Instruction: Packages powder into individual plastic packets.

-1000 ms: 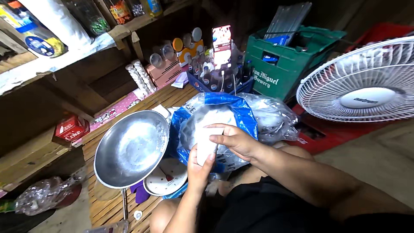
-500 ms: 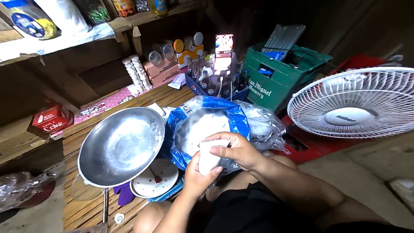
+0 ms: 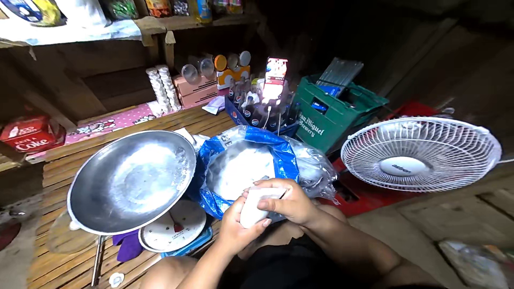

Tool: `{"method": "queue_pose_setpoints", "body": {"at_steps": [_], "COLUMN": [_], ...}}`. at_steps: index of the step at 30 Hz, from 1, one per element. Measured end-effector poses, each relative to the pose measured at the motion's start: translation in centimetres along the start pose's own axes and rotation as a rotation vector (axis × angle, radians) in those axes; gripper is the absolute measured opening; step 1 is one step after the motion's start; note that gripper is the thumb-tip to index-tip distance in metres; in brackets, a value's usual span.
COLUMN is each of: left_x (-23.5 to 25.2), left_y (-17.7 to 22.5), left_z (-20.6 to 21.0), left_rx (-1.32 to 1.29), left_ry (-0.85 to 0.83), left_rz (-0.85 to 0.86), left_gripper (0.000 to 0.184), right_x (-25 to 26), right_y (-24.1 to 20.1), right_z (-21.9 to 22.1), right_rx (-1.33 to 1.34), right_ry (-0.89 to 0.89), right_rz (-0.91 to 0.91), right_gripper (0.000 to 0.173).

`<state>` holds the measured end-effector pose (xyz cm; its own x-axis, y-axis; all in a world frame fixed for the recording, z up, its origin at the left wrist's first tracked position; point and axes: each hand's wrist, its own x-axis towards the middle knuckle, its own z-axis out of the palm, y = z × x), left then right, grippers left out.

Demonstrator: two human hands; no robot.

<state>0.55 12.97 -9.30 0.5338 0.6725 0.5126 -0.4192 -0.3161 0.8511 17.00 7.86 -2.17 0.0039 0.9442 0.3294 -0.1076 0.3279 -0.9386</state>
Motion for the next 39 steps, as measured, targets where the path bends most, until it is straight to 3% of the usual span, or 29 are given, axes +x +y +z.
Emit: {"method": "queue_pose_setpoints", "body": {"at_steps": [5, 9, 14, 25, 31, 36, 39], "left_x": [0.3, 0.4, 0.6, 0.6, 0.6, 0.6, 0.5], "left_y": [0.3, 0.3, 0.5, 0.7, 0.5, 0.4, 0.1], "left_z": [-0.2, -0.1, 0.1, 0.1, 0.0, 0.1, 0.1], "left_rx": [-0.018, -0.046, -0.054, 0.024, -0.01, -0.017, -0.039], "left_ry": [-0.03, -0.01, 0.02, 0.0, 0.003, 0.042, 0.031], "left_rz": [-0.079, -0.121, -0.115, -0.112, -0.123, -0.116, -0.092], "left_gripper": [0.059, 0.052, 0.047, 0.052, 0.053, 0.046, 0.046], "right_x": [-0.1, 0.0, -0.2, -0.3, -0.3, -0.7, -1.0], "right_y": [-0.4, -0.7, 0.1, 0.5, 0.4, 0.9, 1.3], "right_z": [0.0, 0.0, 0.1, -0.2, -0.2, 0.1, 0.1], "right_rx": [-0.028, 0.01, 0.15, 0.105, 0.092, 0.147, 0.126], "right_ry": [0.077, 0.126, 0.107, 0.099, 0.09, 0.065, 0.09], "right_rz": [-0.007, 0.103, 0.145, 0.001, 0.04, 0.1, 0.076], "right_gripper": [0.028, 0.032, 0.05, 0.024, 0.028, 0.049, 0.044]}}
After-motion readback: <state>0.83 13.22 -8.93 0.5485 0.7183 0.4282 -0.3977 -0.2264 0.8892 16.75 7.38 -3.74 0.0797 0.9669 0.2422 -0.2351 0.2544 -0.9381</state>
